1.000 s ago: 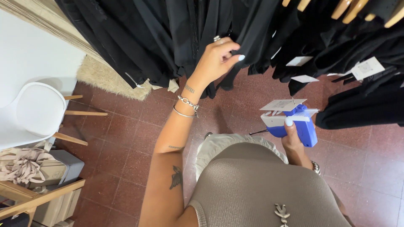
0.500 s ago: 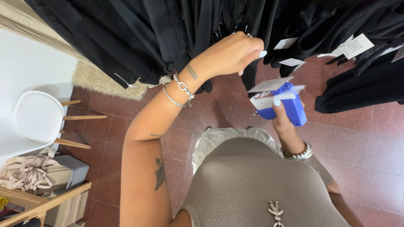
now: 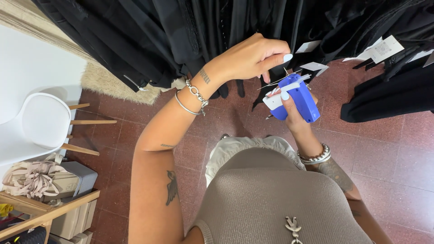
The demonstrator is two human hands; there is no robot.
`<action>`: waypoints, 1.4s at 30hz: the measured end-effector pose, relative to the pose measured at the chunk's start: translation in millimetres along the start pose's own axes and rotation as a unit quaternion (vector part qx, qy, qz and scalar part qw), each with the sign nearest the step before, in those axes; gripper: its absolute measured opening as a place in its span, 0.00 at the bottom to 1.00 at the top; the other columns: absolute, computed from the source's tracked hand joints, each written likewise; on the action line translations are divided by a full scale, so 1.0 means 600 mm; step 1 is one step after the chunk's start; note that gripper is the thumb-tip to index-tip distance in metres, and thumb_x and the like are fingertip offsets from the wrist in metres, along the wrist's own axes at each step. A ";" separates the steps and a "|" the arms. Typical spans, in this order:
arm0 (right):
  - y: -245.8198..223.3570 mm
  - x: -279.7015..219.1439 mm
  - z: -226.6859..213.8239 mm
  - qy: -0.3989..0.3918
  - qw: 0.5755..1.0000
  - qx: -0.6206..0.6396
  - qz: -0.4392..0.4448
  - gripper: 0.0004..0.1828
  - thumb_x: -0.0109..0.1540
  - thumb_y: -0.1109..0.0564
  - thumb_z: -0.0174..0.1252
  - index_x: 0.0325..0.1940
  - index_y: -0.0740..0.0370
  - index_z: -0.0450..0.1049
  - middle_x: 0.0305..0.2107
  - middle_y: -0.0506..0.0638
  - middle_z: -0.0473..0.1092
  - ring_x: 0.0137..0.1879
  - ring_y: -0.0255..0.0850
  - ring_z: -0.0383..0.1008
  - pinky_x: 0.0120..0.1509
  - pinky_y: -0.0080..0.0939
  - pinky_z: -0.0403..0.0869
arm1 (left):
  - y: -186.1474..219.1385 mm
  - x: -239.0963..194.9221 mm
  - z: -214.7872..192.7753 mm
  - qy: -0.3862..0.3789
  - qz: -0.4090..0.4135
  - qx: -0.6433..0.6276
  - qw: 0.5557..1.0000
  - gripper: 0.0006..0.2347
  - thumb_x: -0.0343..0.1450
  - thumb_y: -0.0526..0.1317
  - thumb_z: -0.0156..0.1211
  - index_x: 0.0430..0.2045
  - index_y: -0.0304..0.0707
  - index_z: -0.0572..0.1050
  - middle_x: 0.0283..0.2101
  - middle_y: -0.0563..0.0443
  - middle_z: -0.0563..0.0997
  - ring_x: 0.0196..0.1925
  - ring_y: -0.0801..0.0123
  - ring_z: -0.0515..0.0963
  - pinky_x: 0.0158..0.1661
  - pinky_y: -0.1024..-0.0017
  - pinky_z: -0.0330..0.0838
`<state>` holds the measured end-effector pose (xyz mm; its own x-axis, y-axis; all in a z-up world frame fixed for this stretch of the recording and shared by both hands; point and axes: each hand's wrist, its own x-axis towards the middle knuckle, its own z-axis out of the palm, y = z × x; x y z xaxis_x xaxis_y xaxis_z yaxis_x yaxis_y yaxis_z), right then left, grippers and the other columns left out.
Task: The person writes on a small card with a pen at a desk, then uses a hot glue gun to attach the card to a maroon garment on a clothing rack. They repeat this process for a brown garment and a black garment, moving between the desk and the racks.
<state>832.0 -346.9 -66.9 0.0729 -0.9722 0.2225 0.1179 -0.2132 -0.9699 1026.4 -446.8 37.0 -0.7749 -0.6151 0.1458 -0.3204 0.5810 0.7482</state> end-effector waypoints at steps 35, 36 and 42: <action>0.023 0.043 -0.027 -0.026 0.966 -0.167 -0.195 0.19 0.71 0.62 0.61 0.25 0.67 0.73 0.19 0.58 0.71 0.27 0.47 0.72 0.38 0.42 0.67 | -0.023 0.003 0.068 0.150 -0.036 0.097 0.983 0.11 0.76 0.45 0.44 0.30 0.43 0.74 0.18 0.43 0.78 0.27 0.42 0.83 0.30 0.52 0.76; 0.026 0.047 -0.023 -0.032 0.968 -0.157 -0.191 0.16 0.71 0.61 0.61 0.27 0.65 0.76 0.19 0.55 0.71 0.27 0.45 0.72 0.39 0.41 0.68 | -0.016 0.002 0.062 0.150 -0.050 0.091 0.983 0.14 0.77 0.47 0.42 0.30 0.42 0.74 0.19 0.41 0.79 0.28 0.41 0.83 0.31 0.51 0.76; 0.083 0.054 -0.015 -0.009 0.971 -0.124 -0.204 0.17 0.69 0.62 0.62 0.25 0.66 0.72 0.18 0.56 0.69 0.27 0.42 0.70 0.38 0.39 0.66 | 0.005 0.002 0.052 0.153 -0.078 0.028 0.985 0.26 0.76 0.60 0.30 0.22 0.42 0.73 0.14 0.45 0.76 0.23 0.48 0.82 0.32 0.57 0.74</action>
<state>831.2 -389.7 -109.0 0.0869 -0.8004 0.5931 -0.1007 -0.5994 -0.7941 1007.4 -429.3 19.1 -0.5157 -0.8262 0.2268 -0.4582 0.4896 0.7418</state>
